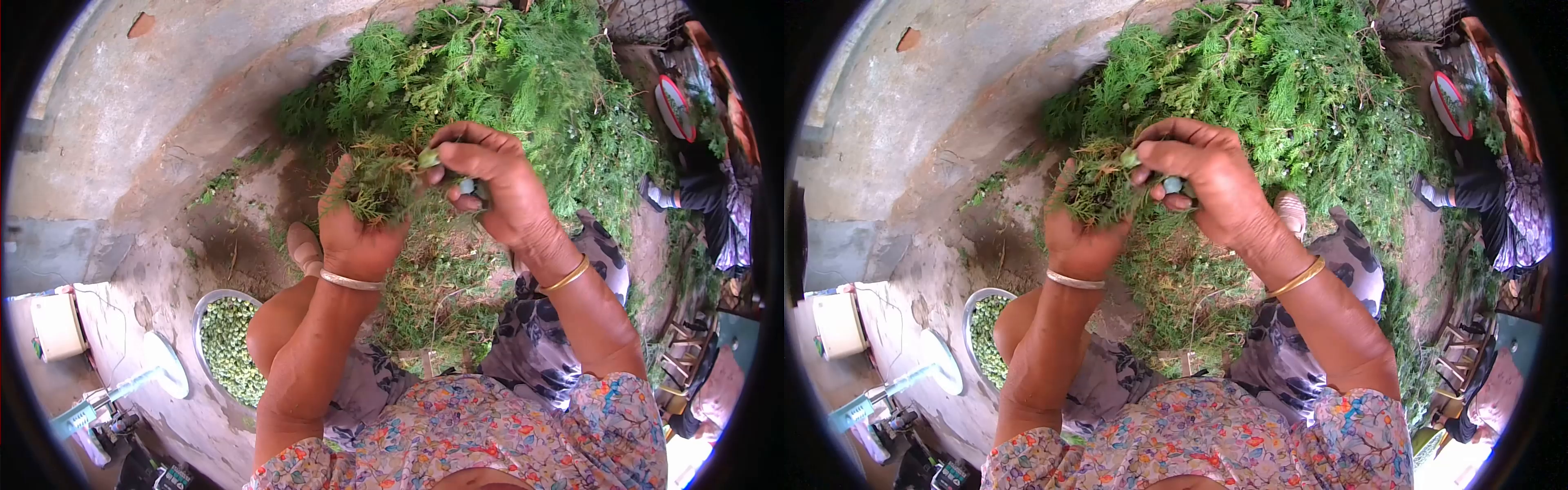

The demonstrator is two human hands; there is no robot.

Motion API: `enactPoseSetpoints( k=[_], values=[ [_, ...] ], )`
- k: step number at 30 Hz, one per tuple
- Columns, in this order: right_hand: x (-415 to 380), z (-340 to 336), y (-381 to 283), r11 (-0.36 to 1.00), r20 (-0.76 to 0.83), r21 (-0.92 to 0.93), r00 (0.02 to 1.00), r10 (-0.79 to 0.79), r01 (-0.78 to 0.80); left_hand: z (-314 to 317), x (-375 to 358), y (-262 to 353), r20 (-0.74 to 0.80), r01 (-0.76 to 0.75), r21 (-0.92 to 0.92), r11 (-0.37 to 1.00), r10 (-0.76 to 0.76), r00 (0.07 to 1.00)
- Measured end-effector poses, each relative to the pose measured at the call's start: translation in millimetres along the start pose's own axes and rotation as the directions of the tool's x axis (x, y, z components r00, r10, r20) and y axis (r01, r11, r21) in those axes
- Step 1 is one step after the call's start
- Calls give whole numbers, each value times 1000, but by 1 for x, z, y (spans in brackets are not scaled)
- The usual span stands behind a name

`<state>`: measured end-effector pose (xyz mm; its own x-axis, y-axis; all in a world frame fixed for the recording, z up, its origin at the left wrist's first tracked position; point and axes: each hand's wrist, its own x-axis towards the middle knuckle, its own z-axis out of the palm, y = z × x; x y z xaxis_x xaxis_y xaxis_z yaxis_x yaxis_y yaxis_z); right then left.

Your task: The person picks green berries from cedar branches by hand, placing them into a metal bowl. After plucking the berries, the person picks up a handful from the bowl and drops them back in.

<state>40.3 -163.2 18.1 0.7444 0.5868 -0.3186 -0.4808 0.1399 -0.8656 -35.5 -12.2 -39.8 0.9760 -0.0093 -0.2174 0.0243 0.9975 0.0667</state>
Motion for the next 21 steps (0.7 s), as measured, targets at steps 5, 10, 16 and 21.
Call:
enactPoseSetpoints(
  k=[5,10,16,21],
  values=[
    [-2,-8,-1,964,46,266,999,6,-18,13,-2,6,83,6,-57,998,-1,997],
    [-3,-13,-3,967,134,249,991,21,-54,21,-3,7,-15,-56,-14,998,56,998],
    [-3,0,7,999,10,-10,999,34,-33,20,-5,6,-4,-39,36,999,39,999],
    [-1,10,27,720,120,-555,896,-427,417,-1,-1,6,165,45,-99,994,-29,986]
  ],
)
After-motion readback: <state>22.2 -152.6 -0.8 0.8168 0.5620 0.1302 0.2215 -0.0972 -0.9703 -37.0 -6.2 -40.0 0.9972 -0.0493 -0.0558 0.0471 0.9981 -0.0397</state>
